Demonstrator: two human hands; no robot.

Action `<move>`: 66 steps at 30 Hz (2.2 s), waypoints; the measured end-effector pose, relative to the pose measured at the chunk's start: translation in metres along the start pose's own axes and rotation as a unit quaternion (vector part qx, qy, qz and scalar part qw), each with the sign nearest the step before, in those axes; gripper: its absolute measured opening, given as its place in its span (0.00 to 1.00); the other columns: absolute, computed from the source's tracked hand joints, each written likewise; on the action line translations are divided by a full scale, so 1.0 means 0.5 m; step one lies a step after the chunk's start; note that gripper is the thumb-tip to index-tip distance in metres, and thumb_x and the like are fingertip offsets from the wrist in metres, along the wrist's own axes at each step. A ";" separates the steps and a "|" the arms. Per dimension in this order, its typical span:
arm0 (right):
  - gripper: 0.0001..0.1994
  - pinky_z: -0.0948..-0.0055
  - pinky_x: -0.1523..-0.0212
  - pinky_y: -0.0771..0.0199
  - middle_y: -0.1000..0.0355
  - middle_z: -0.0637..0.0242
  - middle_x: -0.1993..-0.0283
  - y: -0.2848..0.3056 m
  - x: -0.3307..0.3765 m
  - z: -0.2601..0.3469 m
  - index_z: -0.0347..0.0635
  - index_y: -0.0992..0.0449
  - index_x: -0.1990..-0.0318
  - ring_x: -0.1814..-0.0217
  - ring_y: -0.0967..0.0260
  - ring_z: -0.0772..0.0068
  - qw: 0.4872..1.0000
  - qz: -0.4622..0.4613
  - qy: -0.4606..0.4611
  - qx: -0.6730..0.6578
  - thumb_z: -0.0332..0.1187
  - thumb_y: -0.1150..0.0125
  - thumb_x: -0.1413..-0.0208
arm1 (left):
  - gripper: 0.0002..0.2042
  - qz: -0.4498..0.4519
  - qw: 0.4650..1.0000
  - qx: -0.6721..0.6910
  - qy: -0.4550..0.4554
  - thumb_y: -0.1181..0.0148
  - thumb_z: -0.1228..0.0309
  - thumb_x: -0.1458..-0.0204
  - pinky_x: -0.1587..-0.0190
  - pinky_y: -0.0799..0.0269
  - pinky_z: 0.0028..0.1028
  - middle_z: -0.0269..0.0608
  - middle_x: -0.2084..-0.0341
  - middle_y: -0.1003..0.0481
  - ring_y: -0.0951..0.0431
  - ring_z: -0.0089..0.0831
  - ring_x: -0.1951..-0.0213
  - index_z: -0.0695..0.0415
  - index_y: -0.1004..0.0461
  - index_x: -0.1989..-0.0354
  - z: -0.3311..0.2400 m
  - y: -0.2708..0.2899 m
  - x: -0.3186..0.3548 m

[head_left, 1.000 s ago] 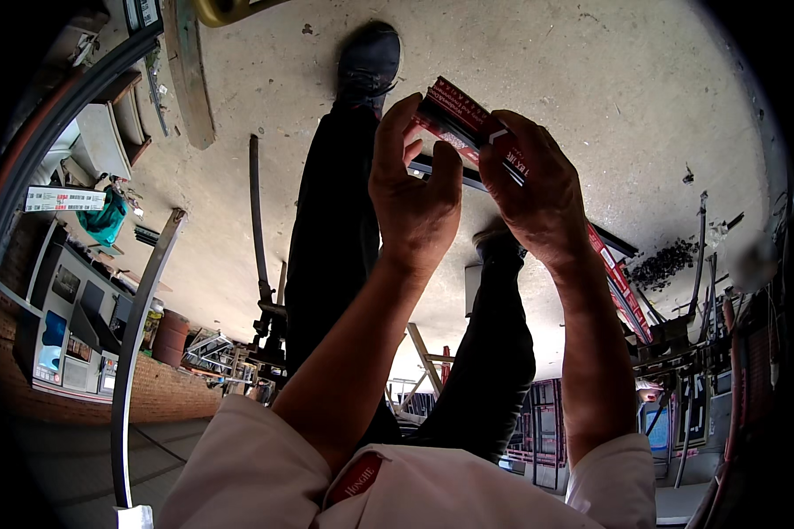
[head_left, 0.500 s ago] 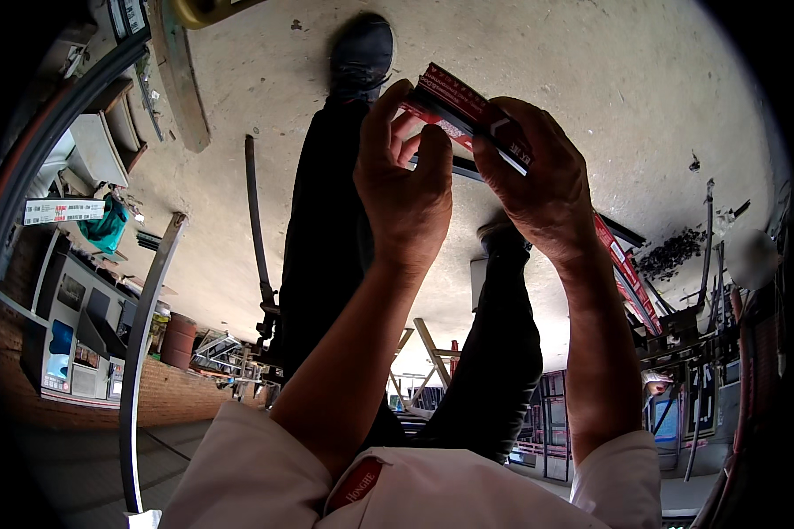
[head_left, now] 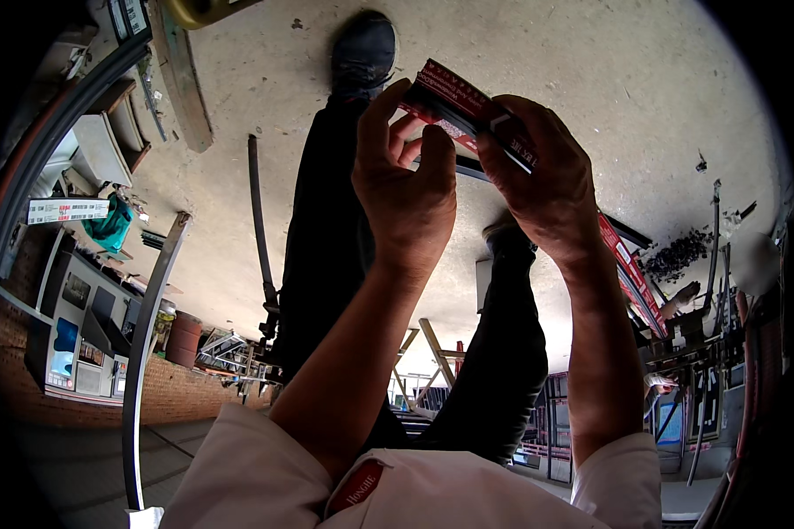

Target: The person handles long metal profiles, peeling off red protective film and fitting them together. The person sits on the floor to manipulate the profiles and uses a tape measure to check dimensions.

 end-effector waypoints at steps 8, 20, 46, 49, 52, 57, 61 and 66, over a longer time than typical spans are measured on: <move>0.19 0.63 0.49 0.13 0.18 0.57 0.50 0.002 -0.002 0.003 0.40 0.23 0.40 0.50 0.15 0.60 1.000 -0.003 -0.002 -0.007 0.34 0.28 0.35 | 0.25 0.001 1.000 -0.001 -0.011 0.40 0.85 0.39 0.43 0.19 0.33 0.39 0.42 0.23 0.19 0.27 0.42 0.57 0.29 0.33 -0.005 -0.003 0.002; 0.17 0.61 0.50 0.15 0.19 0.56 0.50 -0.008 -0.001 -0.010 0.40 0.22 0.41 0.50 0.16 0.59 0.997 0.036 -0.046 -0.043 0.36 0.29 0.33 | 0.25 -0.014 0.998 -0.055 -0.027 0.37 0.82 0.39 0.42 0.19 0.37 0.39 0.41 0.23 0.20 0.31 0.40 0.54 0.29 0.33 -0.004 0.004 0.005; 0.15 0.62 0.48 0.16 0.18 0.54 0.50 -0.019 0.005 -0.015 0.37 0.23 0.43 0.48 0.16 0.59 0.992 0.055 -0.087 -0.078 0.33 0.30 0.32 | 0.23 -0.025 0.999 -0.038 0.004 0.38 0.80 0.42 0.43 0.20 0.40 0.42 0.46 0.20 0.18 0.32 0.43 0.55 0.27 0.37 0.000 0.013 0.005; 0.14 0.62 0.48 0.17 0.18 0.55 0.50 -0.021 0.006 -0.020 0.37 0.22 0.44 0.49 0.16 0.60 0.990 0.057 -0.103 -0.083 0.32 0.31 0.32 | 0.23 -0.038 0.998 -0.041 0.011 0.37 0.80 0.42 0.43 0.20 0.40 0.42 0.46 0.20 0.19 0.32 0.42 0.56 0.27 0.37 0.005 0.015 0.006; 0.14 0.63 0.48 0.17 0.18 0.56 0.51 -0.022 0.006 -0.023 0.37 0.23 0.44 0.50 0.16 0.61 0.989 0.056 -0.101 -0.093 0.32 0.31 0.31 | 0.23 -0.033 0.999 -0.038 0.010 0.37 0.80 0.42 0.42 0.20 0.40 0.42 0.46 0.20 0.19 0.32 0.42 0.56 0.28 0.37 0.006 0.015 0.007; 0.14 0.63 0.49 0.17 0.18 0.56 0.52 -0.021 0.004 -0.019 0.37 0.23 0.44 0.50 0.16 0.61 0.991 0.062 -0.091 -0.073 0.33 0.31 0.31 | 0.23 -0.026 0.999 -0.024 0.007 0.38 0.83 0.39 0.40 0.24 0.32 0.33 0.47 0.20 0.19 0.21 0.44 0.55 0.27 0.36 0.004 0.012 0.008; 0.14 0.62 0.49 0.17 0.18 0.55 0.52 -0.021 0.005 -0.018 0.38 0.23 0.44 0.50 0.16 0.61 0.991 0.063 -0.090 -0.081 0.34 0.31 0.30 | 0.22 -0.031 0.999 -0.020 0.001 0.39 0.83 0.39 0.41 0.23 0.31 0.34 0.47 0.20 0.19 0.21 0.45 0.55 0.27 0.36 0.001 0.012 0.008; 0.14 0.61 0.49 0.17 0.18 0.55 0.51 -0.023 0.006 -0.020 0.37 0.23 0.44 0.49 0.16 0.60 0.989 0.062 -0.089 -0.097 0.33 0.32 0.31 | 0.23 -0.028 0.999 -0.018 -0.012 0.39 0.84 0.40 0.44 0.20 0.33 0.37 0.46 0.21 0.19 0.25 0.44 0.55 0.28 0.37 0.000 0.012 0.008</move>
Point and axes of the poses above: each hand's wrist, its own x-axis away from the middle knuckle, its own y-axis out of the back of the hand, z = x × y, the point moved 10 cm from there along -x, towards the middle knuckle
